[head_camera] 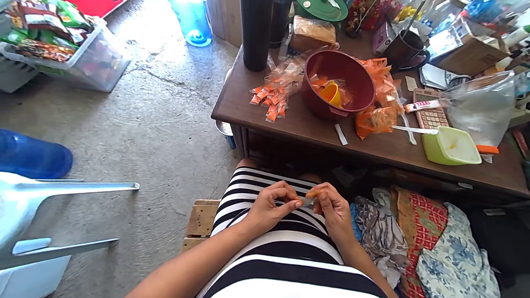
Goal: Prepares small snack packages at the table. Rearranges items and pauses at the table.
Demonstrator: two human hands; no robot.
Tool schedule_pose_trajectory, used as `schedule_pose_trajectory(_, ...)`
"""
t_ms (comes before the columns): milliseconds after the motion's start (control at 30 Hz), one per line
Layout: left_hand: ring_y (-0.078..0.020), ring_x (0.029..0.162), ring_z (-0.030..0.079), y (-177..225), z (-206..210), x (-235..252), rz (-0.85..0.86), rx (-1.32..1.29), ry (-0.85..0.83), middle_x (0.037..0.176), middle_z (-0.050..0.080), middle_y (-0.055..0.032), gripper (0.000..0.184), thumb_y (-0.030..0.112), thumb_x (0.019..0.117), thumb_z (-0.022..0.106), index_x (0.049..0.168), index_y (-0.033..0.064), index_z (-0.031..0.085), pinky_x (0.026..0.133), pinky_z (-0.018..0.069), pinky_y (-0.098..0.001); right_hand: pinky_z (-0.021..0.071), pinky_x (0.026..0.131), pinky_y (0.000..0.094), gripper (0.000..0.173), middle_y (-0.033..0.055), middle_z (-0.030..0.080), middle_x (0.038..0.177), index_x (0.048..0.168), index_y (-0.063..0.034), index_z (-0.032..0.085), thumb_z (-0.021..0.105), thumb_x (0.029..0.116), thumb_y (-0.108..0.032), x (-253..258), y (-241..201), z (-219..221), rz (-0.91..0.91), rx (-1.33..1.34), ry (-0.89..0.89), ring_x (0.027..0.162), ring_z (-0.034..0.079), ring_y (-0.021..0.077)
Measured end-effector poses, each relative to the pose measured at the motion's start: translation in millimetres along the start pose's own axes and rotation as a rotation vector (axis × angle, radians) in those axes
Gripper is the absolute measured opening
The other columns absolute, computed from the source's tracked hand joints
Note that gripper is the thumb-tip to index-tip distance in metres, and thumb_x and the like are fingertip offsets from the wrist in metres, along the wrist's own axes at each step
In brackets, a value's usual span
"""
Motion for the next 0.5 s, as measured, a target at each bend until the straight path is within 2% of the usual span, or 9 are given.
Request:
schedule_pose_trajectory(67,0.0005,0.092,0.064,-2.3,-5.4,-0.5,-0.031,-0.015,0.059,0.097,0.068,0.0019,0.013,0.013,0.0957,0.070,0.093,0.0013,0.073,0.084,0.0544,-0.0177,0.0485,0.066,0.0092,0.036,-0.0064,0.064,0.108,0.110,-0.0087,0.073,0.050,0.1073,-0.036,0.3,1.2,-0.8,0.030,0.039,-0.018,0.077,0.055,-0.0071)
schedule_pose_trajectory(133,0.0007,0.091,0.064,-3.7,-7.6,-0.5,-0.039,-0.033,0.081,0.097,0.068,0.0032,0.013,0.014,0.0966,0.069,0.094,0.0022,0.072,0.083,0.0547,-0.0182,0.0486,0.065,0.0095,0.032,-0.0067,0.065,0.109,0.111,-0.0091,0.073,0.060,0.1029,-0.036,-1.0,3.7,-0.7,0.049,0.054,-0.022,0.076,0.056,-0.0070)
schedule_pose_trajectory(200,0.0009,0.091,0.064,-4.4,-7.0,-0.2,-0.033,-0.045,0.067,0.097,0.068,0.0036,0.012,0.014,0.0970,0.069,0.096,0.0023,0.072,0.083,0.0545,-0.0181,0.0499,0.064,0.0100,0.023,-0.0051,0.066,0.108,0.108,-0.0076,0.074,0.067,0.0987,-0.027,-1.6,3.9,1.4,0.050,0.054,-0.023,0.076,0.057,-0.0062)
schedule_pose_trajectory(300,0.0010,0.091,0.064,-5.6,-4.2,0.6,-0.043,-0.056,0.039,0.097,0.068,0.0034,0.012,0.013,0.0975,0.068,0.096,0.0018,0.072,0.083,0.0542,-0.0178,0.0504,0.064,0.0097,0.012,-0.0045,0.067,0.104,0.102,-0.0079,0.075,0.069,0.0965,-0.017,-1.0,2.5,2.6,0.051,0.056,-0.006,0.075,0.058,-0.0056)
schedule_pose_trajectory(433,0.0016,0.092,0.061,-2.7,-4.0,1.4,-0.023,-0.011,0.033,0.106,0.067,0.0012,0.023,0.020,0.0977,0.068,0.108,-0.0002,0.071,0.081,0.0521,-0.0163,0.0491,0.065,0.0087,0.009,-0.0048,0.066,0.101,0.098,-0.0092,0.075,0.071,0.0952,-0.016,-0.1,0.0,3.3,0.010,-0.009,-0.031,0.075,0.057,-0.0061)
schedule_pose_trajectory(500,0.0009,0.094,0.061,-2.3,-3.2,1.0,-0.003,-0.001,0.013,0.108,0.067,0.0003,0.025,0.022,0.0973,0.069,0.109,-0.0004,0.071,0.083,0.0520,-0.0168,0.0488,0.065,0.0085,0.007,-0.0047,0.066,0.097,0.096,-0.0097,0.075,0.073,0.0934,-0.016,-0.9,-1.7,4.3,-0.008,-0.053,-0.046,0.074,0.056,-0.0059)
Point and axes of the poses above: each hand's wrist, its own x-axis towards the middle knuckle, its own z-axis out of the palm, y = z × x, the point moved 8 cm from there along x, towards the middle knuckle
